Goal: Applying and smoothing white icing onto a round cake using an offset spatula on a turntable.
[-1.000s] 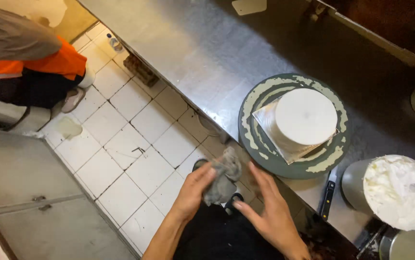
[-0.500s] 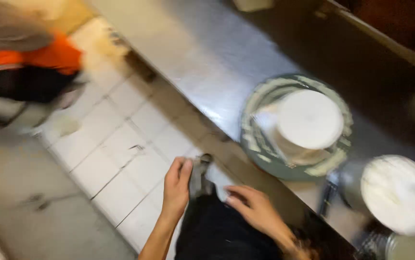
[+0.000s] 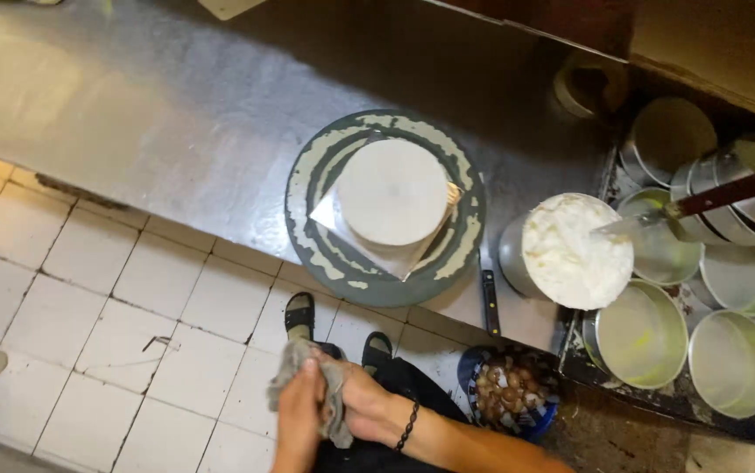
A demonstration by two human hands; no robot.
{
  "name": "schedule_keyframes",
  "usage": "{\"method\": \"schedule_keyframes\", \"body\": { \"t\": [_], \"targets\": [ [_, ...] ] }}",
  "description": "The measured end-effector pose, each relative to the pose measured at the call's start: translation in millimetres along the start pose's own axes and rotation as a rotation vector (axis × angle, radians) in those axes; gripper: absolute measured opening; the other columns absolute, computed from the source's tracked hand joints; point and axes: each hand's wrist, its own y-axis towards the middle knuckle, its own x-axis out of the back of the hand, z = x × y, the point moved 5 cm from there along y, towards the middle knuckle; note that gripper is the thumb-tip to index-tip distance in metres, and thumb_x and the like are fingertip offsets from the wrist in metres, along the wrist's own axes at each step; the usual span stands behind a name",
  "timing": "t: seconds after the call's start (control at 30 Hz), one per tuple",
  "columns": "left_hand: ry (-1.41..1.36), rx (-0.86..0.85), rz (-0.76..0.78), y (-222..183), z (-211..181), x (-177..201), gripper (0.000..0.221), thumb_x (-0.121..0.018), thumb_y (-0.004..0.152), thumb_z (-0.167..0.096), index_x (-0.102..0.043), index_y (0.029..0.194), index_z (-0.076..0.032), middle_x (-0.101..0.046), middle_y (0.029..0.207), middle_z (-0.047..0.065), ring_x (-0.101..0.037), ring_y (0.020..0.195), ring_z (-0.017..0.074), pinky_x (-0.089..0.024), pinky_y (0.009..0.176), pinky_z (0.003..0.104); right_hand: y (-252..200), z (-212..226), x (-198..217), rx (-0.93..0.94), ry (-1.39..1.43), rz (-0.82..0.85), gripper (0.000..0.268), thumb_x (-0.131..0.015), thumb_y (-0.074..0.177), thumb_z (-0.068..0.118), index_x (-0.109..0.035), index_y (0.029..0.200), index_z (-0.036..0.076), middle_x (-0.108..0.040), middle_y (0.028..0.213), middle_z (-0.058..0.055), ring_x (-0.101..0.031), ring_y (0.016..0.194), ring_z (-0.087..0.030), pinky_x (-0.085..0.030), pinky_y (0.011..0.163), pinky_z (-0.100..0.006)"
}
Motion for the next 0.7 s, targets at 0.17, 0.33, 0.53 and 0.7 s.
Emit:
{"method": "schedule_keyframes", "body": {
  "t": [0.17,0.33,0.53,0.7],
  "targets": [
    [0.594,-0.17,-0.098,9.8,17.3,-27.1,0.052,-0.051,0.101,-0.039,-0.072,0.07,-0.003,-0.061,0.059,0.006,-0.053,0.052,0.0141,-0.044,0.05,0.03,-15.2,6.8,27.8,0.188,0.148,-0.024,0.028,-0.059,0.104,0.032,-0.064,0.101,0.005,-0.063,0.096,-0.008,-0.056,0.088,-0.016,-0.048,0.083,-0.033],
    [0.852,-0.366,-0.067,12.2,-27.8,-47.3,0.034,-0.068,0.091,-0.034,-0.073,0.073,-0.005,-0.07,0.064,0.006,-0.058,0.055,0.0229,-0.048,0.059,0.037,-45.7,36.6,82.3,0.763,-0.733,-0.533,0.024,-0.068,0.091,0.025,-0.079,0.103,0.008,-0.079,0.085,0.001,-0.064,0.071,-0.01,-0.052,0.067,-0.025],
    [0.115,-0.091,0.039,58.9,-54.6,-54.1,0.078,-0.06,0.09,-0.036,-0.038,0.157,-0.002,-0.067,0.123,0.021,-0.072,0.108,0.0262,-0.06,0.089,0.039,-95.1,65.7,123.2,1.181,-0.784,-0.657,0.019,-0.069,0.087,0.02,-0.063,0.084,0.002,-0.06,0.121,-0.009,-0.056,0.114,-0.025,-0.043,0.1,-0.035],
    [0.083,-0.132,-0.077,76.9,-85.4,-55.6,0.055,-0.054,0.098,-0.021,-0.05,0.148,0.001,-0.067,0.11,0.019,-0.066,0.095,0.0269,-0.058,0.089,0.039,-101.3,106.9,127.3,0.918,-0.236,-0.424,0.027,-0.042,0.105,0.024,-0.057,0.113,0.003,-0.061,0.103,-0.01,-0.057,0.095,-0.02,-0.047,0.093,-0.039]
  ]
}}
